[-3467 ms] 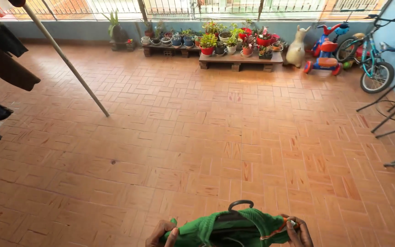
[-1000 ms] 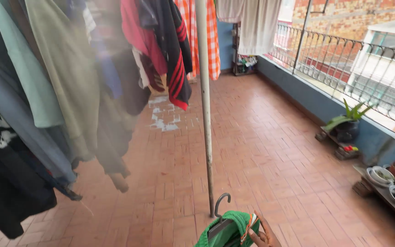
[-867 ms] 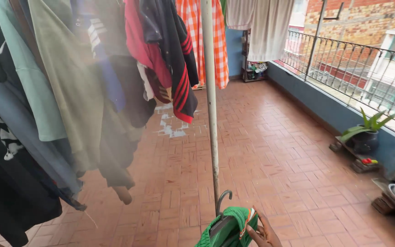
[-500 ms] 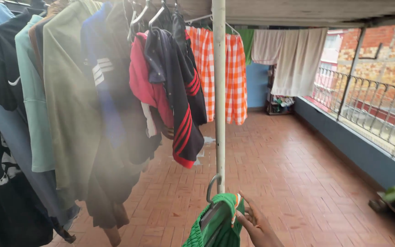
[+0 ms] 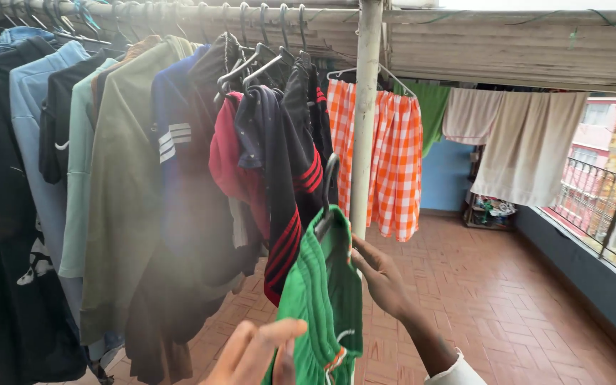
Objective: The user hangs several pieces of clothing on hangers and then places them on a clothing rack.
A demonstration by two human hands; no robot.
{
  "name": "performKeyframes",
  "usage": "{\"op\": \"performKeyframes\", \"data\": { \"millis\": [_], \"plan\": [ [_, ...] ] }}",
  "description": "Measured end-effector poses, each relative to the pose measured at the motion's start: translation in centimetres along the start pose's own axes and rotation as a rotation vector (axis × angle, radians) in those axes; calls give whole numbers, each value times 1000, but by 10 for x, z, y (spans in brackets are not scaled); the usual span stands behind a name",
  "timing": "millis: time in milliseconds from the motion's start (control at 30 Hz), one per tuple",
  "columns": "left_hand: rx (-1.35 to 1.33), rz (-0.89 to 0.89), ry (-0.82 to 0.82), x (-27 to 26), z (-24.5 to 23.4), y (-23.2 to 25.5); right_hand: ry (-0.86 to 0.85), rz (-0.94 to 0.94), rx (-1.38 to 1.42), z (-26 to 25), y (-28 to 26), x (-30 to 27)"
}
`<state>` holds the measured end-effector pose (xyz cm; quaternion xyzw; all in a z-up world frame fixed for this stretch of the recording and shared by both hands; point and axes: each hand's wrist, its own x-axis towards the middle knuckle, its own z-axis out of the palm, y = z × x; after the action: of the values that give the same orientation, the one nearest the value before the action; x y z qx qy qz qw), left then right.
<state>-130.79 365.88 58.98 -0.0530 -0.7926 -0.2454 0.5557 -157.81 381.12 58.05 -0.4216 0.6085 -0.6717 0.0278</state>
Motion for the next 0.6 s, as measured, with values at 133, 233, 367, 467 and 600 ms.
{"op": "performKeyframes", "data": {
  "millis": [133, 233, 367, 467, 600],
  "plan": [
    [53, -28, 203, 69, -9, 69, 57, 20, -113, 0, -6, 18],
    [75, -92, 203, 111, -5, 87, 62, 57, -180, 7, -23, 18],
    [32, -83, 219, 155, 12, 86, -54, 0, -170, 20, -48, 16],
    [19, -13, 259, 184, 28, 76, -102, 11, -118, 22, -47, 22],
    [-44, -18, 227, 222, 49, 67, -110, 60, 0, 18, -35, 34]
  ]
}}
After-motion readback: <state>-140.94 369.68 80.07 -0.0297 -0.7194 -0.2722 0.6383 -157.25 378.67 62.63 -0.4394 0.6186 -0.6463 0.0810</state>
